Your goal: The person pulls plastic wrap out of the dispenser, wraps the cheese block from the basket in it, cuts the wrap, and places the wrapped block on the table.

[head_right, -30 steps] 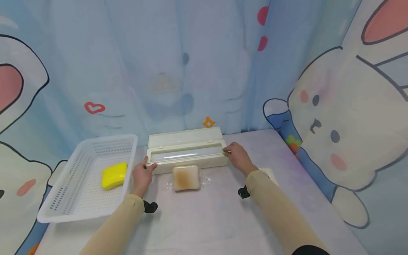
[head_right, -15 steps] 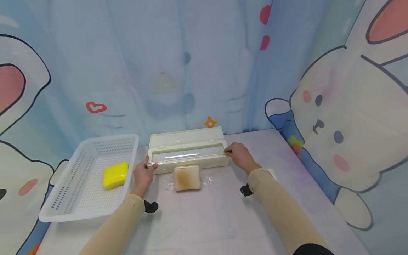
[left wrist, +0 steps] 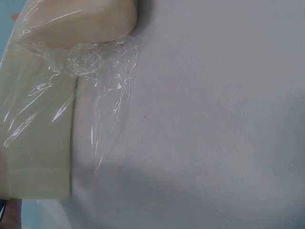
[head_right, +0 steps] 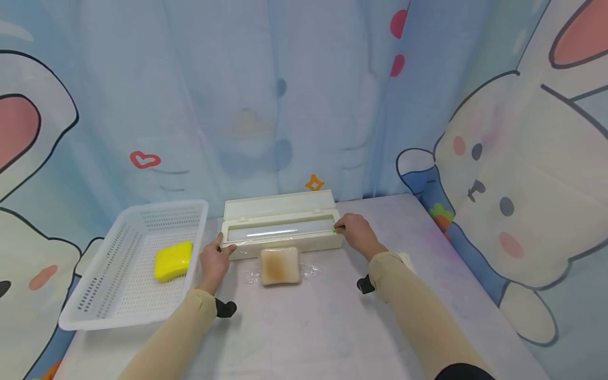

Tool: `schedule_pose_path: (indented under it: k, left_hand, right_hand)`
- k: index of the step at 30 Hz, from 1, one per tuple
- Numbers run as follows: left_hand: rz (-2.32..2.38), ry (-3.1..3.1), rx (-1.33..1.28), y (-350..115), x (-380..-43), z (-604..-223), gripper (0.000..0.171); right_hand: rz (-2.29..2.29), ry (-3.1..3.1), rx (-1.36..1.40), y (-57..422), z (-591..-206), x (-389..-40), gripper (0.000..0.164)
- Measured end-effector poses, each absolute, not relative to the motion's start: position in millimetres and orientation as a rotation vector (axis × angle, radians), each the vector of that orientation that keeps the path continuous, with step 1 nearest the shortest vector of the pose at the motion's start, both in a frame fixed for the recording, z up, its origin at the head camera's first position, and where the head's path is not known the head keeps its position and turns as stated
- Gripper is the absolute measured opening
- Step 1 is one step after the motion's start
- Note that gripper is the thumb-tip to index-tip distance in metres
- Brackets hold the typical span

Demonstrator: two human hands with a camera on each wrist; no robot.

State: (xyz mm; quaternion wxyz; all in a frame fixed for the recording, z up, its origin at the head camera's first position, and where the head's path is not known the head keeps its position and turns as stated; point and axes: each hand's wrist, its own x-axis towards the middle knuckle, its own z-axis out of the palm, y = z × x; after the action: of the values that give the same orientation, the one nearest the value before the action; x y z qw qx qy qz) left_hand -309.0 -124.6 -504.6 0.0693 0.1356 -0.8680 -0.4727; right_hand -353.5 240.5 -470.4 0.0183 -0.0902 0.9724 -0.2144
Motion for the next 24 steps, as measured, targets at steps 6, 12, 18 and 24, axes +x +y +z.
schedule_pose_path:
  k: [6, 12, 18, 24]
  left_hand:
    - [-1.422, -2.589, 0.416, -122.0, -309.0, -501.8, 0.064]
    - [-1.432, -2.596, 0.419, -123.1, -309.0, -502.7, 0.065]
    - [-1.443, -2.593, 0.424, -124.8, -310.2, -504.0, 0.065]
    - [-1.459, -2.586, 0.435, -124.5, -311.4, -505.2, 0.066]
  right_hand:
    - [-0.644, 3.053, -0.318, 237.8, -470.7, -352.2, 0.019]
    - [-0.646, 3.099, -0.386, 236.6, -474.0, -351.9, 0.016]
    - [-0.667, 3.109, -0.401, 234.9, -475.4, -351.7, 0.015]
    - [-0.675, 3.112, -0.418, 233.2, -475.7, -351.6, 0.015]
